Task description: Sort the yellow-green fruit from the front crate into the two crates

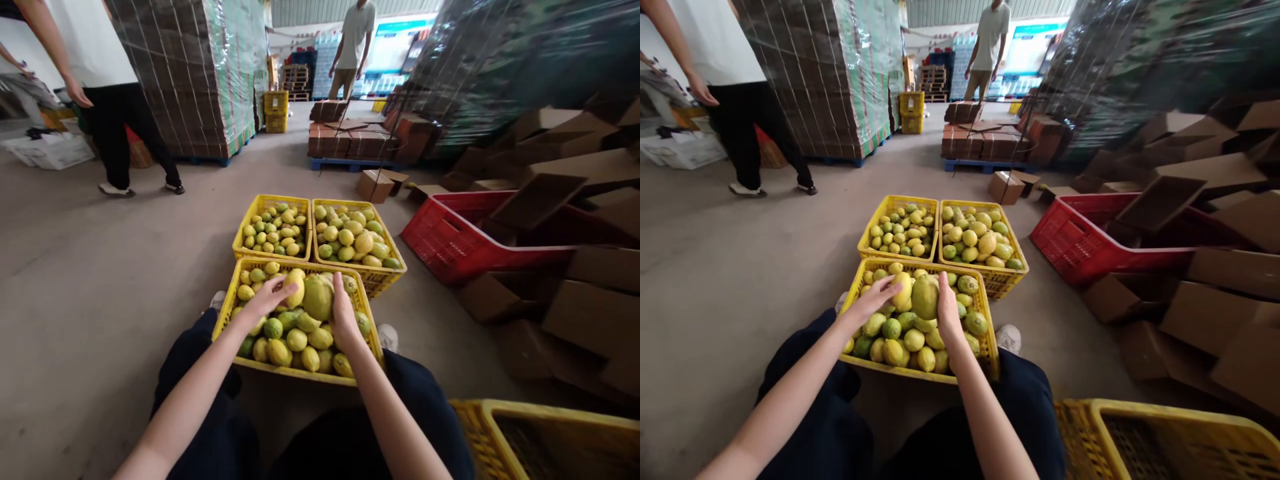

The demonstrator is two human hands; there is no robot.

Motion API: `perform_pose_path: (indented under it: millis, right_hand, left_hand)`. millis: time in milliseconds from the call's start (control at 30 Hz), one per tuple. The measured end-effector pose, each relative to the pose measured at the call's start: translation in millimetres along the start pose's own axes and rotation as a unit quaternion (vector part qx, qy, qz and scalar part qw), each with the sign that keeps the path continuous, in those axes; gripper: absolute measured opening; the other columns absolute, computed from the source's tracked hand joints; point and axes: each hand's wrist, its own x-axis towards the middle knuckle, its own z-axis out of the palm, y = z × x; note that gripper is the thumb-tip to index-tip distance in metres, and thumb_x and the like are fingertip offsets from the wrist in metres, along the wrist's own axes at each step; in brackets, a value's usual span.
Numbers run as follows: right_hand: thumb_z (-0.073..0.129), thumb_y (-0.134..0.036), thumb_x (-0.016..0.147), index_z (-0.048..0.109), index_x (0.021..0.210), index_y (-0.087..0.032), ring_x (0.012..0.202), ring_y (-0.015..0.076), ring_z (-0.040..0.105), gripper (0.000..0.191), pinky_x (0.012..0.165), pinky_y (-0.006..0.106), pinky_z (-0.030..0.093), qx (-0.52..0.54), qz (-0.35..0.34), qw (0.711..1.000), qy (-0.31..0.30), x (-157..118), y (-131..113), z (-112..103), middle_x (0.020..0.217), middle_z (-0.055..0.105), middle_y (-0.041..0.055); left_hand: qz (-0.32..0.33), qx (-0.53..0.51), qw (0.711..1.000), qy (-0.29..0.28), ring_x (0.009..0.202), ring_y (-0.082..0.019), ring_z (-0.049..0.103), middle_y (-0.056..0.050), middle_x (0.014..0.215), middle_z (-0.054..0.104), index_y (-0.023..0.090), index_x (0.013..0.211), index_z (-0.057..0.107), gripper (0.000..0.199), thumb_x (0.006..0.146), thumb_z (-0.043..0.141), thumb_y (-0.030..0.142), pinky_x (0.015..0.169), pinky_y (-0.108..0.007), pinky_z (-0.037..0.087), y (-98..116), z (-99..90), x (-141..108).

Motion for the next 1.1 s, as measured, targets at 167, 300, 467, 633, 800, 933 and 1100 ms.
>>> perform_pose_path:
  millis: [167, 300, 467, 633, 800, 933, 1100]
  right_hand:
    - [0.072, -0.040, 0.079, 0.065, 0.090, -0.017, 0.057, 0.0204, 0.069, 0.027, 0.048, 0.030, 0.057, 0.078, 0.245, 0.965, -0.046, -3, -4, 1, 0.065, 0.070, 0.0018]
    - [0.062, -0.041, 0.086, 0.063, 0.096, -0.017, 0.044, 0.0174, 0.065, 0.027, 0.038, 0.025, 0.052, 0.080, 0.313, 0.944, -0.064, -1, -8, -1, 0.062, 0.070, 0.0014]
    - [0.061, -0.042, 0.086, 0.064, 0.098, -0.015, 0.049, 0.0194, 0.068, 0.030, 0.041, 0.028, 0.055, 0.101, 0.315, 0.942, -0.053, 0, -7, -1, 0.070, 0.073, 0.0067]
    - [0.062, -0.043, 0.084, 0.064, 0.098, -0.014, 0.049, 0.0198, 0.067, 0.032, 0.042, 0.029, 0.055, 0.084, 0.310, 0.945, -0.068, 0, -5, -2, 0.067, 0.072, 0.0054]
    - [0.071, -0.033, 0.079, 0.065, 0.094, -0.017, 0.055, 0.0178, 0.067, 0.022, 0.046, 0.028, 0.056, 0.060, 0.255, 0.963, -0.070, -1, -2, -3, 0.073, 0.073, 0.0037]
    - [0.084, -0.023, 0.061, 0.066, 0.103, -0.024, 0.085, 0.0205, 0.069, 0.045, 0.073, 0.033, 0.060, -0.057, 0.048, 0.997, -0.029, -2, 3, -5, 0.096, 0.072, 0.0007]
    - [0.086, -0.027, 0.058, 0.065, 0.109, -0.029, 0.122, 0.0246, 0.053, 0.056, 0.113, 0.044, 0.037, -0.256, -0.235, 0.937, 0.020, -3, 9, -11, 0.121, 0.063, 0.0026]
  left_hand:
    - [-0.152, -0.034, 0.988, -0.011, 0.046, -0.011, 0.053, -0.004, 0.067, 0.068, 0.019, 0.111, 0.065, 0.058, 0.092, 0.037, 0.065, 0.049, -0.024, 0.048, -9, 0.1, 5]
    - [-0.195, -0.021, 0.980, -0.020, 0.046, -0.011, 0.050, -0.004, 0.062, 0.064, 0.019, 0.097, 0.070, 0.069, 0.095, 0.020, 0.066, 0.051, -0.025, 0.045, -9, 0.7, 9]
    - [-0.198, -0.037, 0.979, -0.032, 0.052, -0.014, 0.056, -0.005, 0.063, 0.065, 0.018, 0.095, 0.070, 0.074, 0.094, 0.016, 0.068, 0.055, -0.027, 0.048, -8, 2.8, 10]
    - [-0.196, -0.039, 0.980, -0.024, 0.061, -0.017, 0.063, -0.007, 0.065, 0.066, 0.017, 0.094, 0.070, 0.079, 0.093, 0.011, 0.070, 0.057, -0.028, 0.050, -8, 3.7, 9]
    - [-0.176, -0.040, 0.984, -0.010, 0.063, -0.017, 0.065, -0.006, 0.071, 0.068, 0.019, 0.106, 0.065, 0.065, 0.097, 0.016, 0.061, 0.056, -0.028, 0.052, -7, 5.4, 9]
    - [-0.005, 0.026, 0.996, 0.085, 0.096, -0.018, 0.067, -0.006, 0.112, 0.067, 0.025, 0.118, 0.049, 0.032, 0.094, 0.048, 0.046, 0.074, -0.029, 0.057, -8, 5.8, 8]
    - [0.193, 0.138, 0.960, 0.149, 0.109, -0.021, 0.062, -0.008, 0.123, 0.060, 0.024, 0.109, 0.048, 0.048, 0.074, 0.076, 0.042, 0.090, -0.032, 0.054, -7, 1.8, 5]
